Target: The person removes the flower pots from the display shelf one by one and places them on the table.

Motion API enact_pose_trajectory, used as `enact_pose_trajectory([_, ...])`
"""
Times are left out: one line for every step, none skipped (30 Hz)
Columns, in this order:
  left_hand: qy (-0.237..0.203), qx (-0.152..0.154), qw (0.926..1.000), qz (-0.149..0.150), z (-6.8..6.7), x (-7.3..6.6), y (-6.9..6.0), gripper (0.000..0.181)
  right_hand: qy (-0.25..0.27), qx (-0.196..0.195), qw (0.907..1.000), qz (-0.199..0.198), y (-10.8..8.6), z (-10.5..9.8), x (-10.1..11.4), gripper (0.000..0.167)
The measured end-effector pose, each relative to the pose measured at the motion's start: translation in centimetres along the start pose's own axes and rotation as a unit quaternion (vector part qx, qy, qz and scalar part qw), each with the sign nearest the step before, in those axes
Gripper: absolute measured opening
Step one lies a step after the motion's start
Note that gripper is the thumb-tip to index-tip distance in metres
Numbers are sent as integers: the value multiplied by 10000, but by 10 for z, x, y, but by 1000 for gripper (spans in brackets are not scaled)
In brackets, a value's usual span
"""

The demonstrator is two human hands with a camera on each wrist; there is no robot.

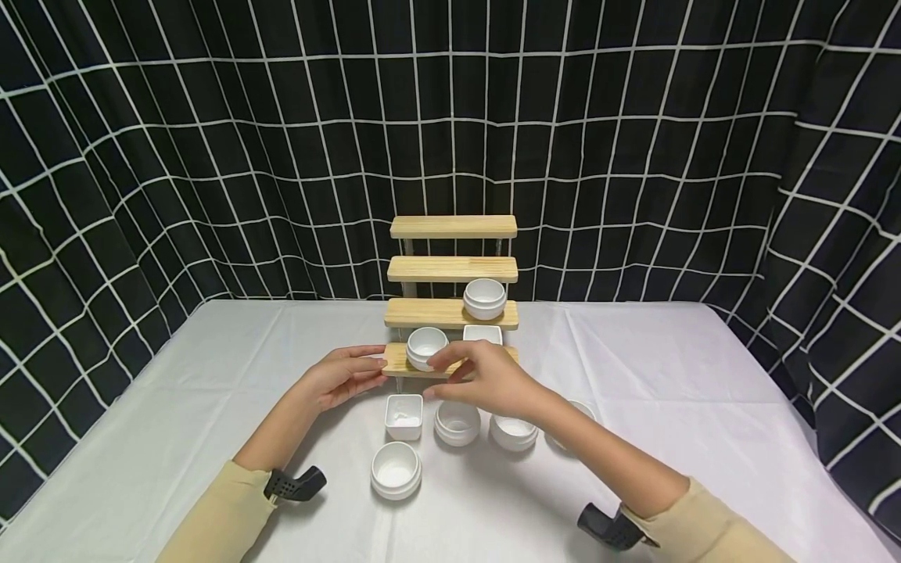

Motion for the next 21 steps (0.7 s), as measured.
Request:
enact_pose_trajectory([3,0,10000,3,0,0,0,50,-23,-9,10000,26,0,-2,-1,35])
enact_pose_trajectory([9,-5,10000,-2,0,0,-1,50,-55,-15,10000,33,1,-3,0,35])
enact_pose_trajectory([14,-4,10000,1,0,0,-1,50,-81,-21,10000,50,2,-5,-1,35])
enact_pose_trajectory([21,-3,10000,2,0,-1,-1,50,-101,-33,9999,76,2,-6,-1,35])
enact_pose_trajectory([31,-3,10000,2,0,-1,-1,50,-134,-46,9999,71,3,-7,-1,35])
enact_pose_trajectory([30,-6,10000,-8,0,-1,-2,50,-168,-57,9998,68,4,-8,-1,36])
enact_pose_trajectory([31,-1,10000,-11,0,0,-1,50,-206,-69,9997,79,4,-10,-1,36])
enact_pose_trajectory([26,-3,10000,-21,0,0,-1,50,-239,-81,9997,57,5,-11,-1,37])
enact_pose_trajectory([18,0,10000,-21,0,0,-1,50,-267,-94,9996,25,6,-12,0,37])
enact_pose_trajectory([10,-2,10000,-24,0,0,-1,50,-300,-106,9995,-6,7,-13,0,37])
enact_pose_trajectory([8,4,10000,-20,0,0,0,50,-333,-121,9994,-29,7,-15,1,38])
enact_pose_trajectory([0,29,10000,-2,0,0,1,50,-353,-136,9993,-27,7,-16,1,37])
enact_pose_trajectory([-7,42,10000,12,0,1,1,50,-368,-152,9992,-22,7,-18,2,37])
enact_pose_trajectory([-11,61,10000,35,0,1,2,50,-368,-168,9992,-14,8,-20,2,37])
enact_pose_trajectory([-13,79,9999,61,0,1,2,51,-373,-186,9991,3,8,-21,2,38])
enact_pose_trajectory([-12,102,9999,80,0,1,3,51,-386,-200,9990,31,8,-23,2,38])
enact_pose_trajectory([-17,124,9999,95,1,1,3,51,-391,-218,9990,58,8,-25,2,39])
enact_pose_trajectory([-33,130,9999,103,1,1,4,51,-390,-231,9989,82,8,-26,2,39])
enact_pose_trajectory([-31,129,9999,103,1,2,4,51,-390,-241,9989,107,9,-28,2,39])
enact_pose_trajectory([-24,135,9998,109,0,2,4,51,-400,-254,9988,119,9,-29,2,39])
enact_pose_trajectory([-23,133,9998,113,0,2,4,51,-420,-267,9987,132,10,-31,2,39])
Point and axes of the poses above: each hand's wrist, its own y-axis towards the middle knuckle, its own z-axis out of the palm, x = y × z, the point moved 8 cm from there along y, towards the middle knuckle, and after that the axes turned 7 degrees about -z, right-handed, at the moved point
